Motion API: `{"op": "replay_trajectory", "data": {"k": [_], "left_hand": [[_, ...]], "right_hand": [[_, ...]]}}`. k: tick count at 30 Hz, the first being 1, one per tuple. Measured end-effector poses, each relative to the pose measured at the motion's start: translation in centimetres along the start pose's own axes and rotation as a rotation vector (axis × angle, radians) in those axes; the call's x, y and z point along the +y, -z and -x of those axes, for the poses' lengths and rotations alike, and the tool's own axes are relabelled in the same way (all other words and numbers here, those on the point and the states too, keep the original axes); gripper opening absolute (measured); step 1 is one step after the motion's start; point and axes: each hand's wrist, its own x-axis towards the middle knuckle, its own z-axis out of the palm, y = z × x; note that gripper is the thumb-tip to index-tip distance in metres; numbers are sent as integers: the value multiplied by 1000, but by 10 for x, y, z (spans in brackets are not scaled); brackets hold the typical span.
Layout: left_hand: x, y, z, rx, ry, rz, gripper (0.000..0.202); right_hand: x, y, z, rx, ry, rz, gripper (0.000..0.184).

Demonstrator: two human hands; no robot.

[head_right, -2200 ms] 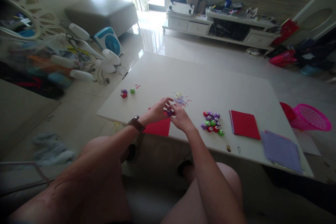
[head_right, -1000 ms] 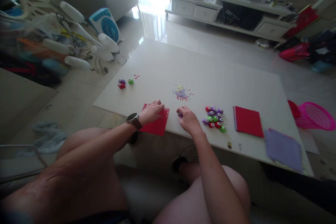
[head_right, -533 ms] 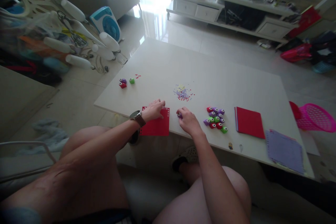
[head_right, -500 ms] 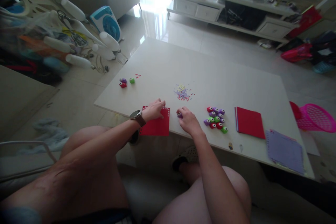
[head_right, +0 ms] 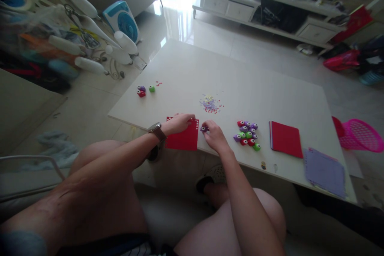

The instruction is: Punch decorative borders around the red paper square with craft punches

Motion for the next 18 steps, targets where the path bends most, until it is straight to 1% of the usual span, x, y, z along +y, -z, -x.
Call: {"op": "replay_trajectory", "data": {"k": [3,6,12,18], "left_hand": [[1,1,-1,-38,-40,16,28],[2,1,-2,-42,-28,10,31],[2,3,-1,-26,-41,-1,29],[4,4,0,-15,-24,-5,28]], "right_hand": [[-1,0,-1,24,3,-46,16],[-1,-1,-1,35,6,-65,17],[-2,-1,-1,28,4,-56,16],[-6,0,-1,26,10,-50,18]]}}
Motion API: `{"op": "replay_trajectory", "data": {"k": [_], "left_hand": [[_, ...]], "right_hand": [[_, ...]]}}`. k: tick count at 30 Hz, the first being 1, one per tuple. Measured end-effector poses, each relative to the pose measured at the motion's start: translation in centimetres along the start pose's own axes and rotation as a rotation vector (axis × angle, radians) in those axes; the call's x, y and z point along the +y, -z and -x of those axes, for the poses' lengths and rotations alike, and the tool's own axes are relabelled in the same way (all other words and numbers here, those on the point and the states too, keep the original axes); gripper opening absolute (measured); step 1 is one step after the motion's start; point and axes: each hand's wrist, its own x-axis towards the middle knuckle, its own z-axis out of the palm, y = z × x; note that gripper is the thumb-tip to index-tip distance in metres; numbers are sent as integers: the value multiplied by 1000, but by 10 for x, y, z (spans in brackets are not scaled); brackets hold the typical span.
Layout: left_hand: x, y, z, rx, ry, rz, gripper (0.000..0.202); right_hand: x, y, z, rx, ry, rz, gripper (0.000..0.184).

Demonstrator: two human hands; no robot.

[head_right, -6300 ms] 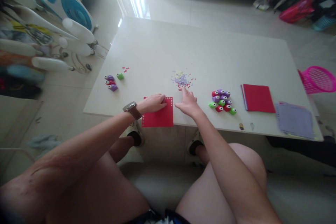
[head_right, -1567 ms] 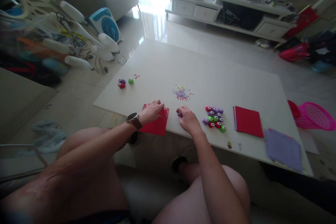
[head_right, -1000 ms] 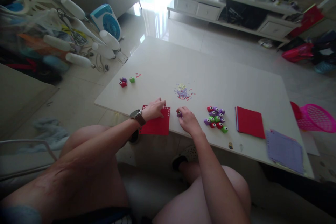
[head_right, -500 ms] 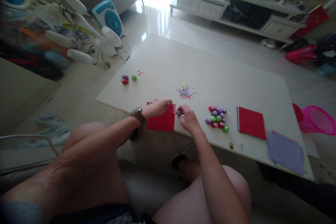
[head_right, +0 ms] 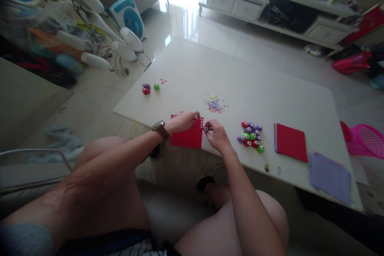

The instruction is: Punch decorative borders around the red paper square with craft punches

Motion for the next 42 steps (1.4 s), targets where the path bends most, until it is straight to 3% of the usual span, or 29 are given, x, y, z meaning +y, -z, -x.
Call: {"op": "replay_trajectory", "data": {"k": [15,23,30,38,42], "left_hand": [[4,1,1,-12,27,57,37],[2,-15,3,37,-12,113,36],[12,-21,6,133,13,-92,33],[16,-20,10,-91,73,-47,19],[12,-21,10,-122,60,-44,18]], "right_hand": [[-4,-1,0,-58,6,-11,19],[0,-6,3,-140,-16,76,27],[0,-6,3,-167,-38,105,25],[-3,2,3,-198,-101,70,19],[-6,8,2,-198,-265,29,17]]}}
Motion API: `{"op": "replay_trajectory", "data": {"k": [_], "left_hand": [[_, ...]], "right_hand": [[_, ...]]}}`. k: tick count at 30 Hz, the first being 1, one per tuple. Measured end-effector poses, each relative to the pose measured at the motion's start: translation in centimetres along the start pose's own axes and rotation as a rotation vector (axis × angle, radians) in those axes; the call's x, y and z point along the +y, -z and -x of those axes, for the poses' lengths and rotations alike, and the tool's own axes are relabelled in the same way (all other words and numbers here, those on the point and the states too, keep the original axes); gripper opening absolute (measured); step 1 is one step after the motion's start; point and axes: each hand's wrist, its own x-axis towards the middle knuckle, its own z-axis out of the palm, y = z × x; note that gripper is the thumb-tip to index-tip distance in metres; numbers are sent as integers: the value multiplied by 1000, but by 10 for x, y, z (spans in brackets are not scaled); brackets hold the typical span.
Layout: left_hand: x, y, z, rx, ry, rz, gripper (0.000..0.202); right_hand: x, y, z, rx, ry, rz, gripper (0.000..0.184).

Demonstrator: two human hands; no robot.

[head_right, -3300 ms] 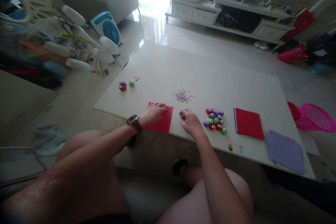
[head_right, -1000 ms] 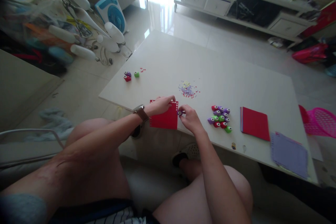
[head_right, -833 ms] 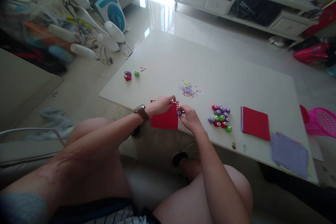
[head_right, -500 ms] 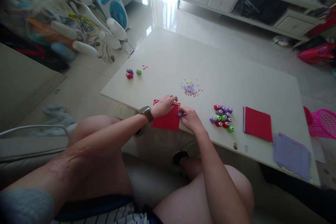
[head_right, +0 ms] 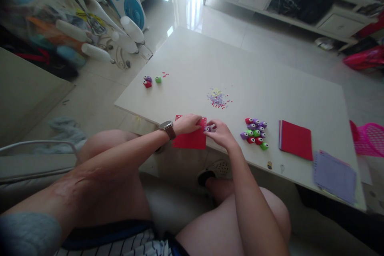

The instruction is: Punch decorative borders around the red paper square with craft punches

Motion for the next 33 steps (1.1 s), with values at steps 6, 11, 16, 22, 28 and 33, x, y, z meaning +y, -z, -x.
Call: {"op": "replay_trajectory", "data": {"k": [6,11,16,22,28,33], "left_hand": [[-1,1,0,-27,-1,-8,20],[-1,2,0,-33,-7,0,20],[-1,1,-1,-35,-12,9,22],[-2,5,-3,-71,-21,36,24],[1,19,-7,-203,12,131,54],[4,15,-7,-147,68,100,60]], "right_hand": [[-1,2,-3,-14,-149,-84,16],[4,-3,-6,26,-139,-110,18],[6,-7,-8,39,-118,-123,20],[6,-9,-10,50,-107,-155,21],[9,-13,-14,53,-135,-193,18],[10,-16,-22,90,-179,-172,17]]}}
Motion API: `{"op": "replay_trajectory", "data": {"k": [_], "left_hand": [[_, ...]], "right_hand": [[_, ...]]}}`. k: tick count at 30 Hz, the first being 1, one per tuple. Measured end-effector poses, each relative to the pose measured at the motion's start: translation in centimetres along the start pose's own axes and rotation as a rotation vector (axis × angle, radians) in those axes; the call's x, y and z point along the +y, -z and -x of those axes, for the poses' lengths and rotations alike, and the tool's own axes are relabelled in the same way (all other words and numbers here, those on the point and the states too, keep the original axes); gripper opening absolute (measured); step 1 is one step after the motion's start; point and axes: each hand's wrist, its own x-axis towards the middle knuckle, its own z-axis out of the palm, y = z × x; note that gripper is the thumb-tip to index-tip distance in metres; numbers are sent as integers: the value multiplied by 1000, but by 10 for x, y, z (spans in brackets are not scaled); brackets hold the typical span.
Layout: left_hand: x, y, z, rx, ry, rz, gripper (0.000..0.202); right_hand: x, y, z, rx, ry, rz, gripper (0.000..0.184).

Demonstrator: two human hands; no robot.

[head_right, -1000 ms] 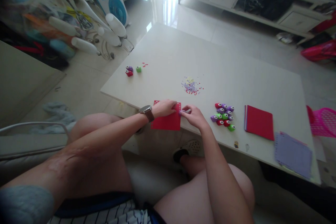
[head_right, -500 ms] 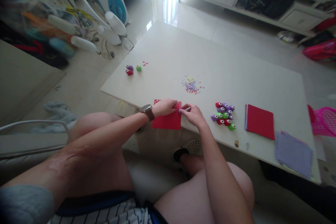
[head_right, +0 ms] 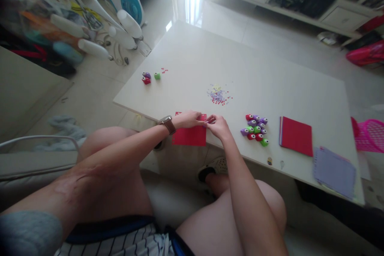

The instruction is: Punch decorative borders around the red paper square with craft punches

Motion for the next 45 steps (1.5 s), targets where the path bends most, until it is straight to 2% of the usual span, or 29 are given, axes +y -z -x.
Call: {"op": "replay_trajectory", "data": {"k": [6,10,15,19,24,29,34,38,41,45], "left_hand": [[3,-9,1,60,-11,-106,54],[3,-9,2,73,-26,-134,52],[-2,-6,-1,27,-64,-132,53],[-5,-7,-2,23,-82,-152,44],[-5,-14,-3,32,-107,-213,35],[0,-15,1,36,-115,-238,35],[4,-13,7,45,-104,-243,36],[5,-12,9,47,-104,-242,35],[5,-12,9,51,-94,-239,33],[6,-13,9,53,-97,-237,34]], "right_hand": [[-7,-5,-8,-2,-159,68,18],[-10,-6,-9,-25,-170,62,17],[-8,11,-2,-89,-129,8,19],[-4,29,6,-11,-145,90,21],[0,31,12,27,-19,145,35],[-2,23,14,68,144,396,19],[-3,38,17,116,110,528,17],[5,49,22,79,47,605,14],[5,49,22,64,53,581,17],[-5,43,20,16,139,397,30]]}}
